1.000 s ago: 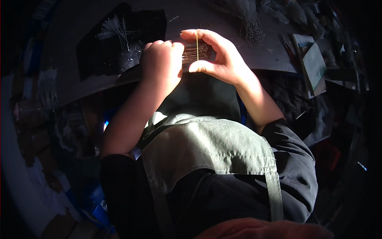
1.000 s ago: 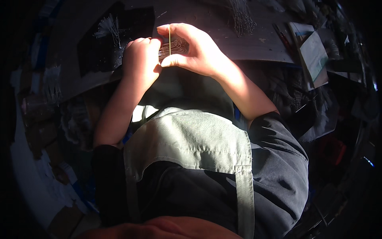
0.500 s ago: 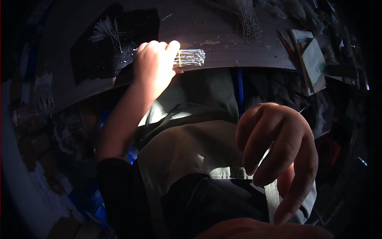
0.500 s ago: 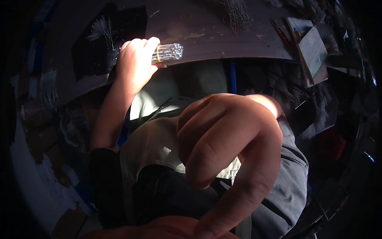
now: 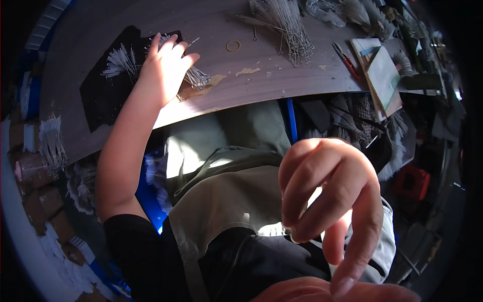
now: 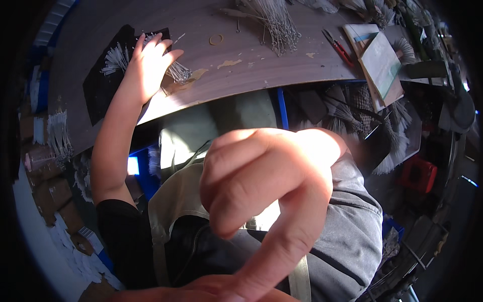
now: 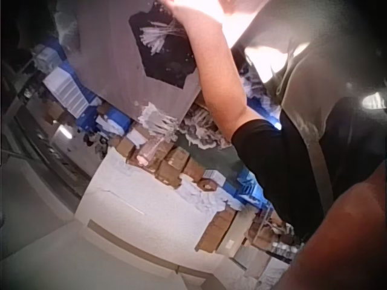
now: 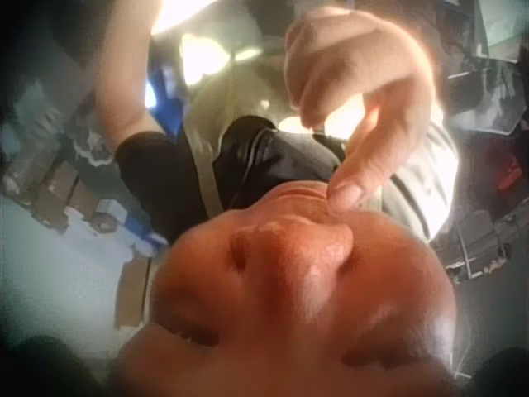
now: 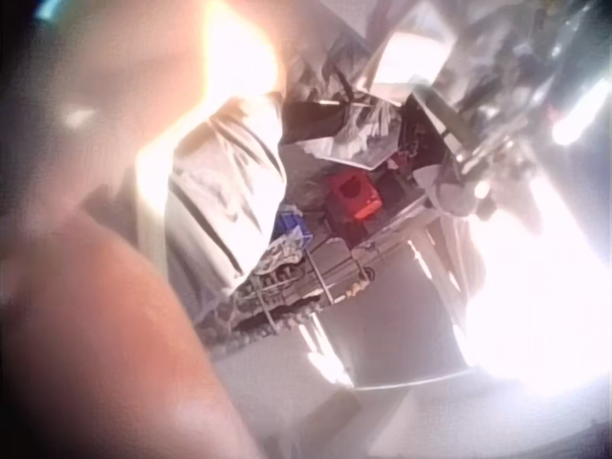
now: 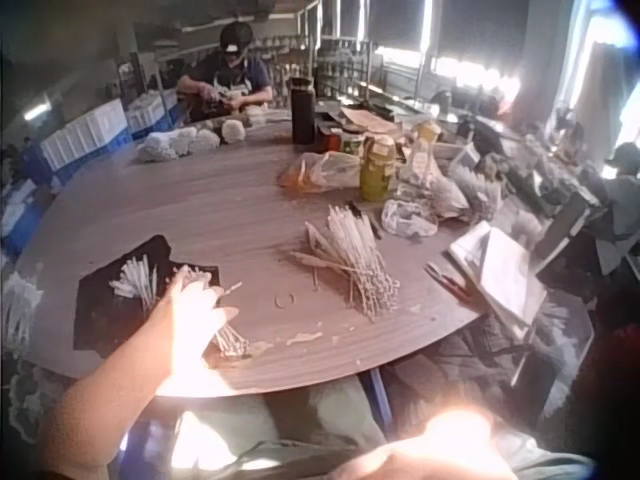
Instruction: Manually trimming and bundling synthetic fiber brushes using pliers and rubber bands at an assembly table.
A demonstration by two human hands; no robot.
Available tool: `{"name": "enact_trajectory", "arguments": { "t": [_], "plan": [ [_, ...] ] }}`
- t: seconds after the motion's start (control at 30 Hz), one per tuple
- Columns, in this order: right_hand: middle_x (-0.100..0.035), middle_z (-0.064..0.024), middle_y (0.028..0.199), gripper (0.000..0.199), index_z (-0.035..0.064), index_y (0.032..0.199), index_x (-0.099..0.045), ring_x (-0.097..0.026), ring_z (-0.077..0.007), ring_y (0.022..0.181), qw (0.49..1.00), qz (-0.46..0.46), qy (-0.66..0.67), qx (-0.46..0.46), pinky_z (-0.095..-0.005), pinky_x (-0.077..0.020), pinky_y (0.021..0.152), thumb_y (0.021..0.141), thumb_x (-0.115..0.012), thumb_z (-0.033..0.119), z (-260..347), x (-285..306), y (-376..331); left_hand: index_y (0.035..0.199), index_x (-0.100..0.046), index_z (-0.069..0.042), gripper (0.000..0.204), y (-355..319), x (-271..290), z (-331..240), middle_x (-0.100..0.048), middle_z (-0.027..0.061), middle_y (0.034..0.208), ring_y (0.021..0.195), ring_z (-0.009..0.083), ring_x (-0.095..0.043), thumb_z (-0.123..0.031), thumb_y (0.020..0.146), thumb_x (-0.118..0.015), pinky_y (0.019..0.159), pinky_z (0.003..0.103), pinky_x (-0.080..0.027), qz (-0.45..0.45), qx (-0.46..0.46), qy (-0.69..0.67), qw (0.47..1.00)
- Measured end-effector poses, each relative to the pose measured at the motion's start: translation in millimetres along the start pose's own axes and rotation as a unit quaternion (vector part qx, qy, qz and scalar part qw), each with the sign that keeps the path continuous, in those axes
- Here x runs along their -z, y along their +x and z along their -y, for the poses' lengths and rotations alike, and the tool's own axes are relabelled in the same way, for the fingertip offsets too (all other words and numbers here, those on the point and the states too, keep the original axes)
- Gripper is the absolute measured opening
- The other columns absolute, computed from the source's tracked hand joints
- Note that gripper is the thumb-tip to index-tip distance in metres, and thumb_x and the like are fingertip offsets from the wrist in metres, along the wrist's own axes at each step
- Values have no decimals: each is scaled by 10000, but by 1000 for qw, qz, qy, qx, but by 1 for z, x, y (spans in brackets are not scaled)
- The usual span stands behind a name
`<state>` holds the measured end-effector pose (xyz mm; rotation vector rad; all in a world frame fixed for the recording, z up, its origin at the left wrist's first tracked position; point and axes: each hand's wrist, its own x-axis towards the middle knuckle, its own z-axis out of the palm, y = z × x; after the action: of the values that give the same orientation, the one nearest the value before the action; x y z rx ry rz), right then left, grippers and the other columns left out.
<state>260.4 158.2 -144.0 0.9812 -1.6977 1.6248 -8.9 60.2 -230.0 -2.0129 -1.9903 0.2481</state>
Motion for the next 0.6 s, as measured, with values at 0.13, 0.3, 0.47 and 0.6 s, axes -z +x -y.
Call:
{"name": "enact_trajectory", "arguments": {
  "t": [0.13,0.3,0.47,0.6],
  "plan": [
    [-543,-204,1276,851,75,1383,-417,-529,-298,1188,850,-122,-472,-197,-421,-419,967,731,-733,523,-23,69,-29,1105,-666,-104,357,12,13,-4,-621,143,1153,1131,320,-558,-120,750,-627,1025,481,-383,-63,29,-114,991],
    [-602,-203,1048,706,-3,1239,-475,-610,-301,984,498,-214,-763,-352,-377,-495,838,721,-739,399,-110,129,-57,938,-714,-60,234,101,7,-42,-707,99,858,790,208,-681,-227,773,-699,759,326,-532,30,236,-431,870],
    [-545,-300,1188,1218,48,1466,-262,-528,-409,1161,489,-176,-652,-552,-449,-451,953,530,-835,577,-127,161,-85,1106,-591,-3,601,184,-49,-69,-628,204,1123,1064,289,-615,-265,613,-815,910,357,-496,58,389,-415,821],
    [-579,-327,1104,1235,21,1480,-180,-581,-443,1055,489,-189,-621,-583,-444,-485,895,548,-824,513,-132,169,-88,1199,-560,10,635,204,-73,-74,-598,217,1194,1167,295,-568,-223,658,-796,973,346,-470,5,427,-414,804]
  ]
}}
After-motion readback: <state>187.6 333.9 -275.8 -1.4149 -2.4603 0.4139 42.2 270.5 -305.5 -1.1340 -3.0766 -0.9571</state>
